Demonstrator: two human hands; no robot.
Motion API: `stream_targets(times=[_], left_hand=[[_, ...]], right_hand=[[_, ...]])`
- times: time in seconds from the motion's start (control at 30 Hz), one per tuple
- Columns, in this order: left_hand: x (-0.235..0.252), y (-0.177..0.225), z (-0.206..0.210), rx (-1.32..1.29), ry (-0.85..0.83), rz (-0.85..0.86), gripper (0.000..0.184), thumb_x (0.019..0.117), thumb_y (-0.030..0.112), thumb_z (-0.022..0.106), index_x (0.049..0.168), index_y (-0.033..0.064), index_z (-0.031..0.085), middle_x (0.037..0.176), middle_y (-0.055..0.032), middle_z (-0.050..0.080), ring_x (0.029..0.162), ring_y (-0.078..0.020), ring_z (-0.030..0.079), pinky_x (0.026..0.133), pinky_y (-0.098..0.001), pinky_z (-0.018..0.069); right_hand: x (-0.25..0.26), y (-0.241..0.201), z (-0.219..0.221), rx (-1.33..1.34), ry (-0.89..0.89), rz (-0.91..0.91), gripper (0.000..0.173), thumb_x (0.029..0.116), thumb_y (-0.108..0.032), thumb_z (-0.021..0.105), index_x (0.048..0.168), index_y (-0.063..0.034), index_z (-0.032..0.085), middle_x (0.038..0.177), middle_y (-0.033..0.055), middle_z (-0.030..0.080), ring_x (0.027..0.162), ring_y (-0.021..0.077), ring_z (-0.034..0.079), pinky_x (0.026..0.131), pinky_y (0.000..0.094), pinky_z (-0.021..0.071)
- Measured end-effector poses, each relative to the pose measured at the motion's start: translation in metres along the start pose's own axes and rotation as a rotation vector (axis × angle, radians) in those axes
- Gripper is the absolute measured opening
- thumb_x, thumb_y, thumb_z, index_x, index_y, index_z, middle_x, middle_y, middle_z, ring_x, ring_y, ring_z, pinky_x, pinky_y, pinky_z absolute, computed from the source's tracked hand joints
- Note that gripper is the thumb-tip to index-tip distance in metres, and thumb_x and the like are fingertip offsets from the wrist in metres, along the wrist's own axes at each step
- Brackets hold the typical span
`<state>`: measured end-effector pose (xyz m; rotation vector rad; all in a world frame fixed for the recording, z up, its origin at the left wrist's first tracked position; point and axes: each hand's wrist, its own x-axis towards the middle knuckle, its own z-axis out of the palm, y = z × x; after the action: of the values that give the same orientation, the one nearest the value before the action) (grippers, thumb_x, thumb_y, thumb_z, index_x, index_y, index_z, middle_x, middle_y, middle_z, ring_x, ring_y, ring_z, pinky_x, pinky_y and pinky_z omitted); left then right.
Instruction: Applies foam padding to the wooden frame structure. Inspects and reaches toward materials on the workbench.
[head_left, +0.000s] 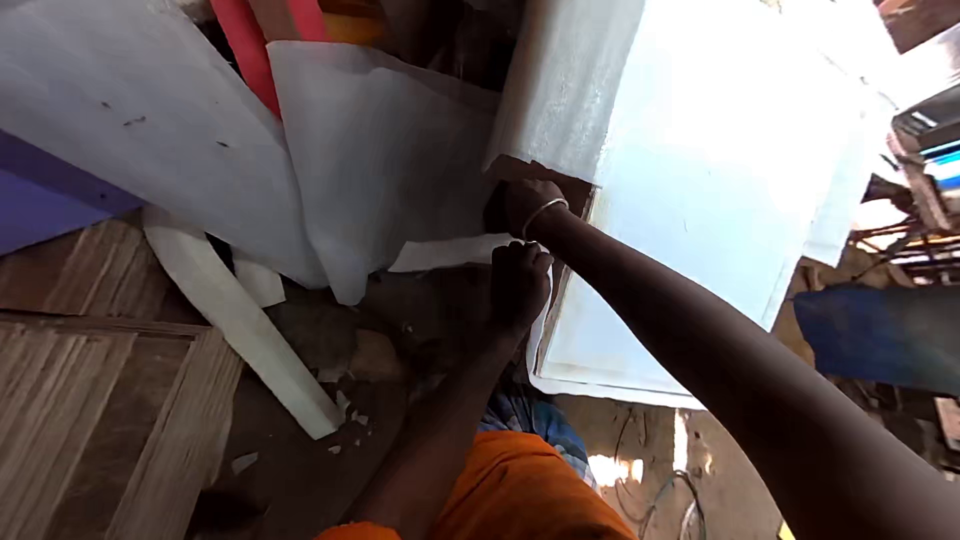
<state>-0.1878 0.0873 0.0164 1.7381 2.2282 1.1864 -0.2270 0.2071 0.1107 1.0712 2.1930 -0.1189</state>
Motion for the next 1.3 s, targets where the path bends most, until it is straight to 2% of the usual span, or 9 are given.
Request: stream_targets(times=[0.17,0.23,0.3,0.5,0.6,0.83,0.97,1.07,1.3], left_hand=[[0.011,0.006,0.026,0.023,-0.094,0.002,0.014,0.0865,0.011,0.069,0.094,0.0170,0.078,0.098,-0.0049,0.072,0.094,-0.0266,0.066,0.087,-0.0480,0.0495],[0.011,0.018,0.034,0.018,-0.040,0.008,0.013,0.0886,0.010,0.068,0.095,0.0165,0.078,0.102,-0.0050,0.072,0.097,-0.0267,0.067,0.089,-0.0471,0.0508],[0.014,0.039,0.026,0.032,-0.022,-0.030,0.010,0.0892,0.011,0.069,0.093,0.0154,0.078,0.101,-0.0043,0.074,0.097,-0.0256,0.069,0.085,-0.0450,0.0562],[0.015,0.076,0.004,-0.095,-0.244,-0.231,0.019,0.0995,0.013,0.063,0.112,0.0015,0.072,0.109,-0.0189,0.072,0.103,-0.0345,0.069,0.091,-0.0504,0.0546],[0.024,0.080,0.021,-0.129,-0.378,-0.350,0.029,0.1025,0.019,0.059,0.122,0.0006,0.070,0.122,-0.0202,0.070,0.116,-0.0349,0.066,0.101,-0.0506,0.0504],[0.018,0.060,0.066,0.013,0.145,-0.039,0.021,0.0847,0.005,0.073,0.103,0.0139,0.077,0.104,-0.0080,0.073,0.098,-0.0277,0.070,0.089,-0.0455,0.0566],[-0.016,0.037,0.075,-0.250,0.279,-0.052,0.042,0.0967,0.024,0.062,0.136,0.0103,0.064,0.148,-0.0181,0.055,0.136,-0.0298,0.055,0.111,-0.0434,0.0482],[-0.029,0.035,0.086,-0.596,0.041,-0.312,0.076,0.1010,0.048,0.056,0.157,0.0005,0.036,0.165,-0.0191,0.031,0.153,-0.0249,0.032,0.124,-0.0416,0.0327],[-0.008,0.034,0.119,-0.685,-0.202,-0.290,0.082,0.1053,0.061,0.034,0.165,0.0079,0.016,0.173,-0.0096,0.015,0.159,-0.0246,0.013,0.129,-0.0497,0.0130]], right_hand=[[0.023,0.055,-0.003,0.148,-0.050,-0.193,0.059,0.0876,-0.058,0.071,0.111,-0.0042,0.071,0.107,0.0210,0.070,0.102,0.0386,0.067,0.085,0.0638,0.0529],[0.018,0.051,-0.005,0.031,-0.175,-0.294,0.046,0.0922,-0.051,0.069,0.099,-0.0052,0.073,0.092,0.0168,0.070,0.086,0.0345,0.067,0.075,0.0612,0.0515],[-0.001,0.034,-0.013,-0.104,-0.273,-0.254,0.032,0.0948,-0.032,0.068,0.109,-0.0030,0.071,0.107,0.0206,0.070,0.102,0.0404,0.067,0.085,0.0668,0.0491],[0.008,0.020,0.031,-0.319,-0.323,-0.234,0.048,0.0813,-0.047,0.078,0.102,-0.0038,0.072,0.106,0.0198,0.069,0.101,0.0397,0.065,0.080,0.0648,0.0479],[0.003,0.018,0.027,-0.369,-0.233,-0.251,0.027,0.0903,-0.020,0.071,0.105,0.0022,0.068,0.109,0.0224,0.067,0.101,0.0419,0.066,0.074,0.0618,0.0528],[0.005,0.059,0.000,-0.029,0.067,-0.257,0.032,0.0895,-0.033,0.072,0.109,-0.0070,0.071,0.114,0.0210,0.068,0.104,0.0417,0.067,0.079,0.0639,0.0540],[0.011,0.122,-0.031,0.353,0.188,-0.153,0.031,0.0962,-0.030,0.064,0.104,-0.0009,0.071,0.097,0.0239,0.070,0.093,0.0422,0.069,0.078,0.0666,0.0519],[0.007,0.148,-0.035,0.410,0.124,-0.003,0.035,0.0998,-0.030,0.061,0.099,0.0037,0.068,0.089,0.0223,0.069,0.080,0.0355,0.069,0.077,0.0587,0.0540],[0.018,0.177,-0.020,0.364,0.116,0.116,0.041,0.1029,-0.035,0.055,0.093,0.0024,0.067,0.082,0.0181,0.070,0.073,0.0316,0.069,0.073,0.0551,0.0540]])
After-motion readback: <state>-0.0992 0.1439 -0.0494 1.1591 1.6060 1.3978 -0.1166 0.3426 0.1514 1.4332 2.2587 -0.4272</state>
